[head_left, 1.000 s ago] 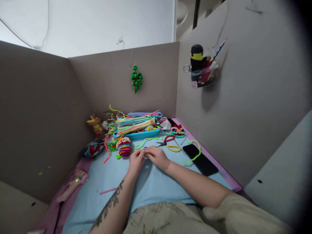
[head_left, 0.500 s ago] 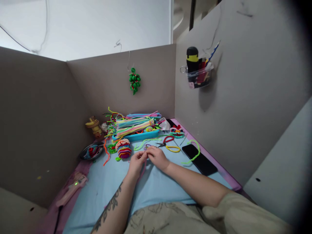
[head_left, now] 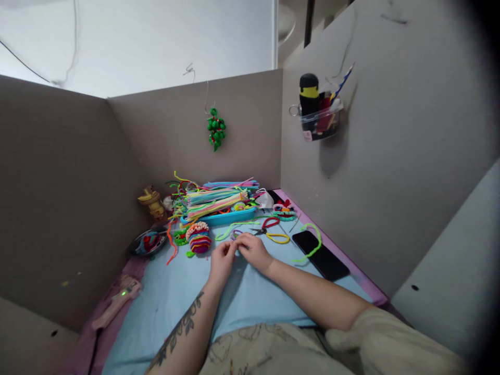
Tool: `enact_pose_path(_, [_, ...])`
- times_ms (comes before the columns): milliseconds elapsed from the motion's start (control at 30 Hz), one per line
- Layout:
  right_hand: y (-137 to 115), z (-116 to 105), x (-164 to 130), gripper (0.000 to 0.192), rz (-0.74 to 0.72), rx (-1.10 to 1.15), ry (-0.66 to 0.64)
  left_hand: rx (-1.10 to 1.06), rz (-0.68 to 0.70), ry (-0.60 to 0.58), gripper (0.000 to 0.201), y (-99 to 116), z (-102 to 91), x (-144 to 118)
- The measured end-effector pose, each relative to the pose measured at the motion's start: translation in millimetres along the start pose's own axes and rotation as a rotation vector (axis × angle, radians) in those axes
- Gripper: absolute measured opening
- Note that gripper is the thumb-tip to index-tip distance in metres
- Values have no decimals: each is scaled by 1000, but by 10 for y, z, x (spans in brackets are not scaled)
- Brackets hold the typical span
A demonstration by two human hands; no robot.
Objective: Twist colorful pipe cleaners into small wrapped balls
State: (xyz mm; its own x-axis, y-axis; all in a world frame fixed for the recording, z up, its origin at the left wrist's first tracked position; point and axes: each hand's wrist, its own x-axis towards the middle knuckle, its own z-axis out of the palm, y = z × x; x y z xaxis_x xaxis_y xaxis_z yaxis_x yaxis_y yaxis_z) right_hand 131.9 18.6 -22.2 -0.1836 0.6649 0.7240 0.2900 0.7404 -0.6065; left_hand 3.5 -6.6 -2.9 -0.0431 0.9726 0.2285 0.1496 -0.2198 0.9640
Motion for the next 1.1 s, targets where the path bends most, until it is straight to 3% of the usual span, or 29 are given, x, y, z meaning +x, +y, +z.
enact_pose_path(133, [-41, 0, 11, 20, 27, -23, 1, -18, 25, 3, 30, -11, -19, 11])
enact_pose_path(467, [-42, -11, 19, 14, 70, -22, 43, -180, -155, 6, 33, -116, -45, 41])
enact_pose_path(767, [-81, 9, 17, 11, 127, -14, 75, -89, -60, 44, 25, -71, -16, 19])
enact_pose_path(1100, [-43, 20, 12, 17, -17, 80, 35, -49, -46, 55, 20, -133, -32, 43])
